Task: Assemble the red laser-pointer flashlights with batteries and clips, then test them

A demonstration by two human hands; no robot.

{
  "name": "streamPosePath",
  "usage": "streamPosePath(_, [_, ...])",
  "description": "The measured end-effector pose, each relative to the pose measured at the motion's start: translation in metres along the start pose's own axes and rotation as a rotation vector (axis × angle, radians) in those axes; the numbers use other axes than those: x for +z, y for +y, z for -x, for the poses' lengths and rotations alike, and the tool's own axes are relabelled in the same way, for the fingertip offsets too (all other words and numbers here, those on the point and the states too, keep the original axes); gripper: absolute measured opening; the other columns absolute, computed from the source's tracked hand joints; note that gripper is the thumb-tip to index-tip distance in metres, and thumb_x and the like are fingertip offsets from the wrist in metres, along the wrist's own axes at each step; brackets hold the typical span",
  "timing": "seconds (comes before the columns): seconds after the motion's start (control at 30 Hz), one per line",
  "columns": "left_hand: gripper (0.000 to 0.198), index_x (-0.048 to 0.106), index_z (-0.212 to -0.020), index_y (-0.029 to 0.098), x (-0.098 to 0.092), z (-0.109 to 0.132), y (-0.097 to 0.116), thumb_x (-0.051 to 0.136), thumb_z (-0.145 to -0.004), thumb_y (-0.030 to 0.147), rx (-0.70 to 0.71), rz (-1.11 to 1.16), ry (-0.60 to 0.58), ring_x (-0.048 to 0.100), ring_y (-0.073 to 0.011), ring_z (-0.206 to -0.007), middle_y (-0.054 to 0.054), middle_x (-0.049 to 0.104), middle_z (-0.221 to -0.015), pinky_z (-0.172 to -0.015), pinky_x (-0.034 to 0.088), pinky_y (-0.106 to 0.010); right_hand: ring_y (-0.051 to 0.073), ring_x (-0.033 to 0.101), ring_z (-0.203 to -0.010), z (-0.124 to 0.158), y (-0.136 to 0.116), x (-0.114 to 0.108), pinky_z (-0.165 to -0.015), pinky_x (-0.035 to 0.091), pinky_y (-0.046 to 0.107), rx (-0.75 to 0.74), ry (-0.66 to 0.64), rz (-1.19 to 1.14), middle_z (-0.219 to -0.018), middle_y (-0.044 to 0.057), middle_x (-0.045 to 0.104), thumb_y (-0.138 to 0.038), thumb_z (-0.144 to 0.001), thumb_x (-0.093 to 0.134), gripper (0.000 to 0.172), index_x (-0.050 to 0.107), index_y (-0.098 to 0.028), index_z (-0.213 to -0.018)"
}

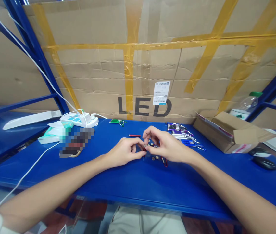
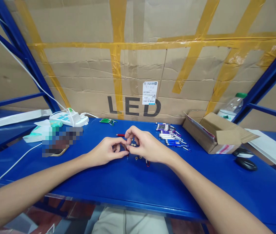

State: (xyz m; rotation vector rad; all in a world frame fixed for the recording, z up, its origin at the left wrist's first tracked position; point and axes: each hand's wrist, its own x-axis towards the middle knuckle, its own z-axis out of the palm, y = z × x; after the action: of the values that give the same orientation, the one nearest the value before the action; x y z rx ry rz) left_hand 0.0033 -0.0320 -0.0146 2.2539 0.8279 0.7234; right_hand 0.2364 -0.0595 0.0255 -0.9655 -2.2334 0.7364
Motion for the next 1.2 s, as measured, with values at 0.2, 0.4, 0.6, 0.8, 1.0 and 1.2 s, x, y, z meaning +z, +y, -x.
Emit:
streamPosePath(0.2, [0.019,0.075,-0.097,0.018,-0.001,0.000,0.001,0.076,-0.092,0.037,0.003,-0.014,0.011,0.049,-0.0093,-0.055,0.007,0.057,-0.062,-0.059,0.037,-0.023,0.014,0.059,-0.078,0.000,-0.003,0.000,-0.069,0.045,0.026,-0.001,0.001,0.026,-0.102,0.001,0.072,-0.022,-0.093,0.066,0.020,0.058,-0.022,-0.112])
streamPosePath(0.4, [0.020,0.076,-0.102,0.017,-0.002,-0.001,-0.001,0.077,-0.092,0.035,0.027,0.003,0.008,0.054,-0.0095,-0.057,0.005,0.065,-0.068,-0.060,0.041,-0.022,0.014,0.054,-0.072,0.002,-0.003,-0.006,-0.065,0.042,0.026,0.003,0.021,0.076,-0.090,-0.001,0.065,-0.022,-0.093,0.065,0.017,0.058,-0.021,-0.109])
streamPosePath(0.6, [0.019,0.075,-0.111,0.017,-0.006,0.001,-0.005,0.073,-0.098,0.031,0.214,-0.130,0.025,0.061,-0.0104,-0.069,-0.002,0.075,-0.094,-0.069,0.047,-0.023,0.013,0.053,-0.071,0.003,0.003,-0.024,-0.064,0.040,0.025,0.058,-0.093,0.175,-0.086,-0.003,0.064,-0.011,-0.085,0.063,0.021,0.058,-0.021,-0.102])
streamPosePath(0.8, [0.020,0.077,-0.111,0.018,-0.006,0.001,-0.005,0.074,-0.097,0.031,0.187,-0.107,0.041,0.065,-0.0118,-0.072,-0.003,0.077,-0.096,-0.070,0.049,-0.023,0.013,0.061,-0.072,0.002,0.011,-0.023,-0.062,0.044,0.025,0.127,-0.332,0.121,-0.099,-0.001,0.071,-0.015,-0.082,0.073,0.028,0.057,-0.022,-0.104])
streamPosePath(1.0, [0.027,0.076,-0.107,0.016,-0.002,-0.003,-0.005,0.078,-0.090,0.037,-0.100,0.108,0.038,0.059,-0.0106,-0.060,0.001,0.073,-0.077,-0.057,0.045,-0.021,0.013,0.060,-0.072,0.002,0.010,-0.017,-0.065,0.043,0.025,0.128,-0.389,0.158,-0.096,-0.002,0.071,-0.012,-0.082,0.072,0.026,0.057,-0.022,-0.102])
streamPosePath(1.2, [0.029,0.076,-0.107,0.016,-0.003,-0.004,-0.005,0.077,-0.089,0.039,-0.109,0.099,0.048,0.059,-0.0113,-0.062,0.001,0.073,-0.077,-0.060,0.046,-0.023,0.013,0.057,-0.069,0.002,0.009,-0.010,-0.063,0.041,0.025,0.153,-0.410,0.216,-0.086,-0.003,0.067,-0.007,-0.080,0.067,0.026,0.056,-0.022,-0.097])
